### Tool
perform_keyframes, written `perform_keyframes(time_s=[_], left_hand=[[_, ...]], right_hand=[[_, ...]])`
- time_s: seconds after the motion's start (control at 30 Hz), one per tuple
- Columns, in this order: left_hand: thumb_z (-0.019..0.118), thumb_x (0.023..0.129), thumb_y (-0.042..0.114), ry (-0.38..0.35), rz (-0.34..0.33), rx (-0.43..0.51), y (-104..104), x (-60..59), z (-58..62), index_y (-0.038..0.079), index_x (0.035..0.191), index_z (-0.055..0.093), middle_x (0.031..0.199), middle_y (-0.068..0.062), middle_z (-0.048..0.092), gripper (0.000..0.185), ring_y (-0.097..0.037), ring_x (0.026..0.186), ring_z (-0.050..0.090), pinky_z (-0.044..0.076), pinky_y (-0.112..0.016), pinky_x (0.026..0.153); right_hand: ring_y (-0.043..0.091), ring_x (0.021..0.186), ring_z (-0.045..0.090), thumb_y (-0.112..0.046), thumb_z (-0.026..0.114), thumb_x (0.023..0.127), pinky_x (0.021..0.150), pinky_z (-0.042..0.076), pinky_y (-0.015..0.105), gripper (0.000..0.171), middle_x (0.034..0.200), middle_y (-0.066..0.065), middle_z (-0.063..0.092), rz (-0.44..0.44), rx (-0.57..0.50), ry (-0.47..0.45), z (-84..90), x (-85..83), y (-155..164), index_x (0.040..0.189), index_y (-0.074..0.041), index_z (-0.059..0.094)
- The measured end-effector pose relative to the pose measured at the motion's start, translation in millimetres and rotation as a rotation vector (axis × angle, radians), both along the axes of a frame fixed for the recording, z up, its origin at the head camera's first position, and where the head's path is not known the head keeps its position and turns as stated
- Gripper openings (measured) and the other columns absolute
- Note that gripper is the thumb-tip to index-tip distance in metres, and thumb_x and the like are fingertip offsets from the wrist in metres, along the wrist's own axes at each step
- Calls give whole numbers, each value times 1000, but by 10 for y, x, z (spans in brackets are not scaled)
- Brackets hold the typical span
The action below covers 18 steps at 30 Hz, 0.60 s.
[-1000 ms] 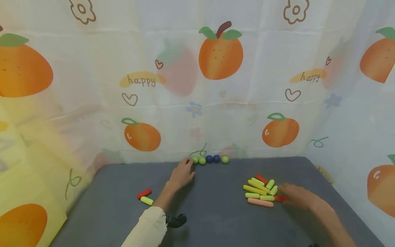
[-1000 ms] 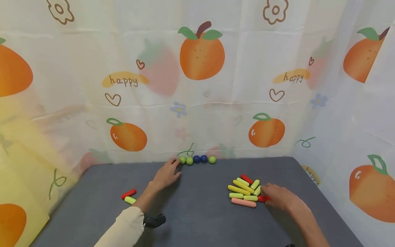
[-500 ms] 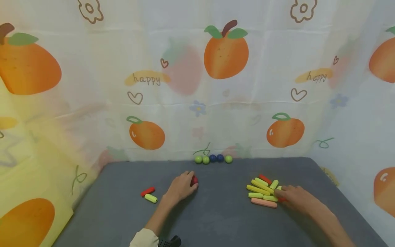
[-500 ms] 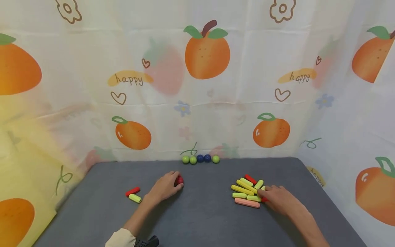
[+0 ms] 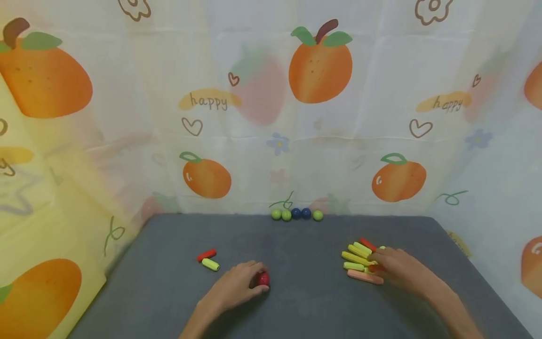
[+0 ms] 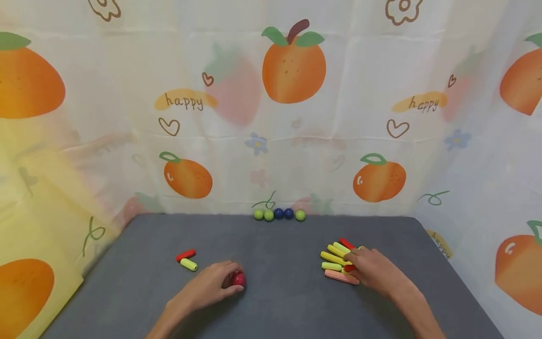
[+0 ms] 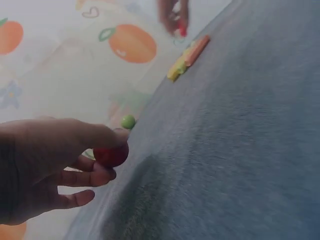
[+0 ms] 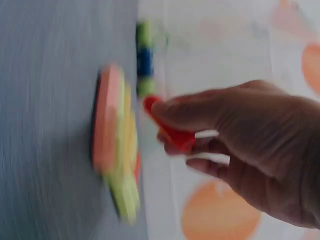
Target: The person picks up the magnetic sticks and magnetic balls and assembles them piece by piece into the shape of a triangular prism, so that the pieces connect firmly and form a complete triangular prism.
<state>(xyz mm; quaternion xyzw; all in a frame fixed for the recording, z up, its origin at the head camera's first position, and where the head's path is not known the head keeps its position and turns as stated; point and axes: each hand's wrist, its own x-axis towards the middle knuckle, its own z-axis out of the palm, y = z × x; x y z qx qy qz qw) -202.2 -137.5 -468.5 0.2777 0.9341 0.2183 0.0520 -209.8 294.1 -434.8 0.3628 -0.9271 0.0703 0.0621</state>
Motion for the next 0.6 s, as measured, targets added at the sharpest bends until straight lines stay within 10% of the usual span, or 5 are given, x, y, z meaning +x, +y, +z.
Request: perform_keyframes(time_s=[0.23,0.37,0.6], left_hand=[[80,92,41,-87,-94,105,52,97,-53,23,103,69,86,16,59,23,4,77,51,46,-19,72],[81,91,42,-122,-137,125,112,33,-99,23,107,70,89,16,62,26,4,76,52,47,-18,72],[81,91,41,-138,-162,154,104,-74,-183,21,112,71,90,14,64,31,4,74,52,47,-16,70]], right_hand=[[-1,85,59,-16,72,99,75,53,22,9,96,-6,69,270,-197,-212,-163,23,-974,109,-15,73],[-5,86,57,-24,70,102,78,53,23,11,98,-10,69,213,-154,-357,-254,65,-1433,111,-19,72],[-4,75,51,-25,77,97,67,46,21,8,89,-12,66,144,-80,-327,-292,-4,-1775,100,-22,70]])
